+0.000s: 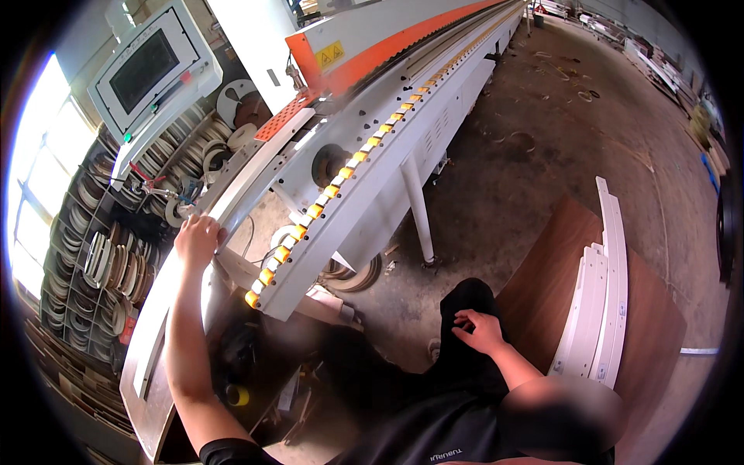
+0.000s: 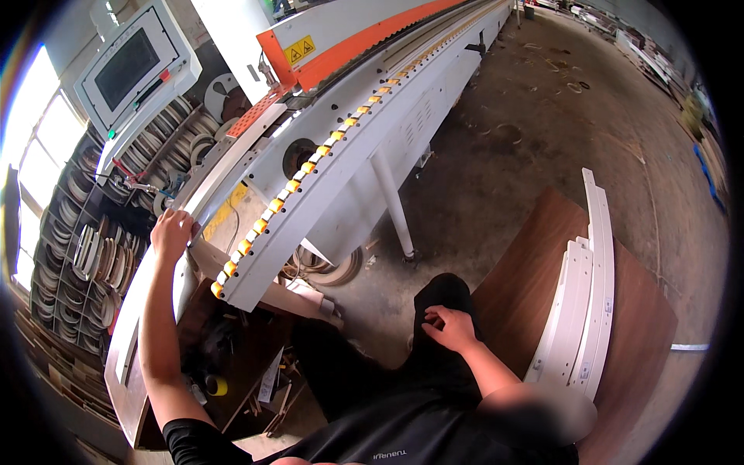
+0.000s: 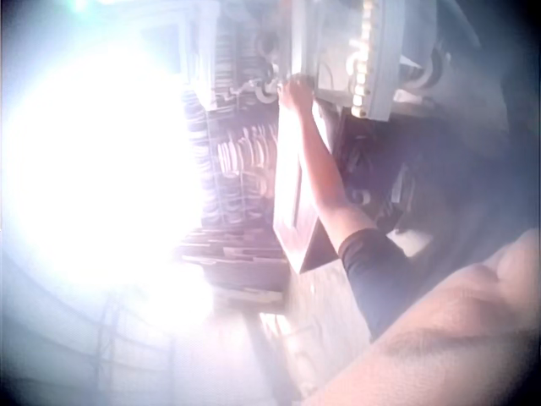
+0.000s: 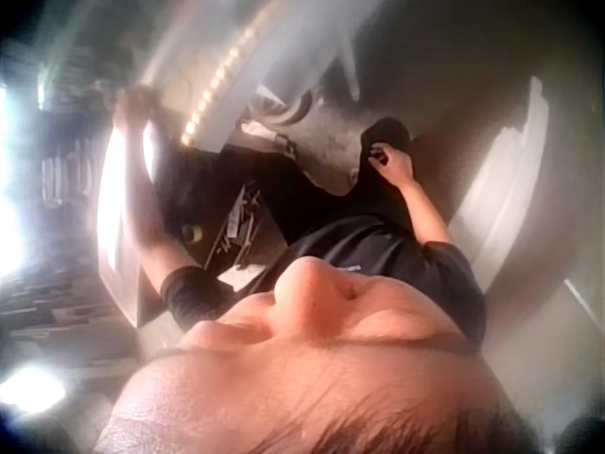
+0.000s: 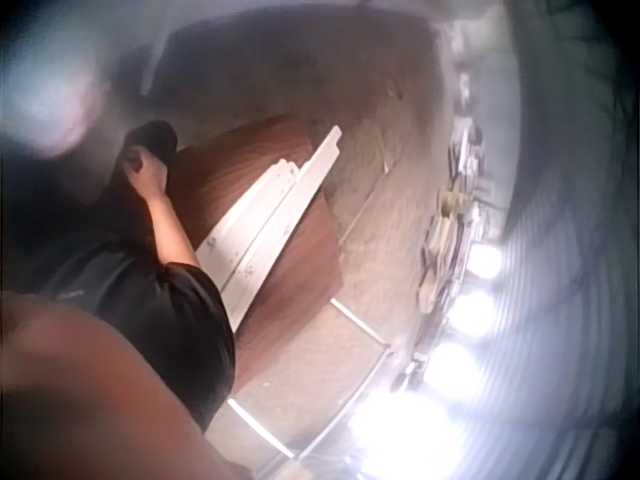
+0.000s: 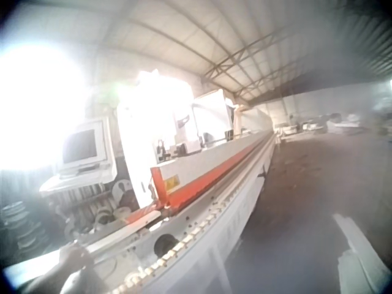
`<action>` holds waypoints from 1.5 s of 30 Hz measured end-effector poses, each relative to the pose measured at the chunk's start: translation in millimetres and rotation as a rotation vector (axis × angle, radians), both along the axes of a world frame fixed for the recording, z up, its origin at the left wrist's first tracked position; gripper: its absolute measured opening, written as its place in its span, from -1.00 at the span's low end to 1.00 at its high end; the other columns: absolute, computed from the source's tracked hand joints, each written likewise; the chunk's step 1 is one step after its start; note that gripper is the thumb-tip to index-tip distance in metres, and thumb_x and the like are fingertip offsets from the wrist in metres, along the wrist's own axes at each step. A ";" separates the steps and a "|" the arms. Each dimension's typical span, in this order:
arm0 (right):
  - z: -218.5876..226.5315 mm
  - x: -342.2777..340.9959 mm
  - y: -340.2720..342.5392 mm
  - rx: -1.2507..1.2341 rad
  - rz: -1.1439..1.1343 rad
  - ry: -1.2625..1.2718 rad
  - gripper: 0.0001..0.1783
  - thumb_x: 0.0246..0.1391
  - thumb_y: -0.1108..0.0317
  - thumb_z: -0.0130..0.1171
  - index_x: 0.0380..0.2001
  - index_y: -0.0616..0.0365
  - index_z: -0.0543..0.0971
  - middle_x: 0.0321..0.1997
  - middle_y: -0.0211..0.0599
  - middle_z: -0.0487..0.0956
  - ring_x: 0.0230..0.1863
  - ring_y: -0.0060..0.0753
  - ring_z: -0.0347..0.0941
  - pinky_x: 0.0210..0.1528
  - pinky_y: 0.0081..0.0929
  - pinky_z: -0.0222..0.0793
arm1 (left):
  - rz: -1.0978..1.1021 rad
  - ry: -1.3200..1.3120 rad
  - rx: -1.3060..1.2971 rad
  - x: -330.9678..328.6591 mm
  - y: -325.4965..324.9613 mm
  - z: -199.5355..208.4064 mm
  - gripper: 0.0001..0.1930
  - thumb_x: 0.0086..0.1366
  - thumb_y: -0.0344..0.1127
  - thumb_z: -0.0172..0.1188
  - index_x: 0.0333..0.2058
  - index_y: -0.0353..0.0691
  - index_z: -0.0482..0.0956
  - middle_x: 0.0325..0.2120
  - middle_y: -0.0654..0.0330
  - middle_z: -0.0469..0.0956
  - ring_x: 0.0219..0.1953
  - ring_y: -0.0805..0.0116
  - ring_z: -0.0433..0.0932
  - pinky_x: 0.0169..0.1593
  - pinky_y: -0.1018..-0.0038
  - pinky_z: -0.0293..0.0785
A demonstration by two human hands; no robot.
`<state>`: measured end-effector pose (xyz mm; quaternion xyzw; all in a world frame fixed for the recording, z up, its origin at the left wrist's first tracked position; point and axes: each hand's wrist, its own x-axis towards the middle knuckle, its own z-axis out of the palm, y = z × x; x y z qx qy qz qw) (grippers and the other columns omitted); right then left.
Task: The person repeatedly picks up long white rectangular panels from a stack on the floor and places them onto a roller conveyor belt. The person handles the panels one at a time, feeding them into the machine's intake area.
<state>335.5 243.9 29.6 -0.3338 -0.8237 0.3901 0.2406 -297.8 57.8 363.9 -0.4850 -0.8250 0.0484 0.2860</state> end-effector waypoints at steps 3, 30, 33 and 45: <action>-0.1 -4.2 0.5 0.004 0.008 -0.017 -0.54 0.13 0.24 0.61 0.07 0.07 0.71 -0.10 -0.36 0.85 -0.25 -0.43 0.80 -0.15 -0.40 0.70 | -0.048 0.154 -0.055 -25.4 0.8 -9.8 -0.82 0.40 -0.11 0.33 -0.24 -0.03 0.79 -0.15 0.36 0.72 0.15 0.28 0.64 0.17 0.26 0.68; 8.3 -32.6 6.3 0.040 0.033 -0.084 -0.65 0.11 0.24 0.60 -0.06 0.04 0.74 -0.25 -0.45 0.83 -0.39 -0.47 0.76 -0.30 -0.42 0.66 | 0.090 -0.014 0.045 -22.1 99.5 -11.8 -0.72 0.55 -0.03 0.19 -0.12 -0.05 0.77 -0.05 0.17 0.68 0.14 0.04 0.69 0.05 0.02 0.69; 8.1 -32.6 8.1 0.023 0.022 -0.104 -0.65 0.12 0.23 0.60 -0.06 0.05 0.74 -0.25 -0.44 0.83 -0.40 -0.47 0.76 -0.30 -0.43 0.66 | 0.075 0.005 0.005 -19.7 129.2 -11.5 -0.71 0.56 -0.04 0.19 -0.15 -0.07 0.78 -0.07 0.15 0.69 0.11 -0.01 0.69 0.02 0.00 0.68; 2.7 -25.6 4.8 0.055 -0.017 -0.071 -0.68 0.13 0.20 0.58 -0.09 0.00 0.74 -0.31 -0.50 0.82 -0.43 -0.49 0.73 -0.32 -0.42 0.63 | 0.042 -0.054 0.138 -18.0 131.2 -16.6 -0.73 0.57 -0.03 0.18 -0.10 0.01 0.80 -0.05 0.23 0.71 0.12 0.05 0.67 0.04 0.04 0.68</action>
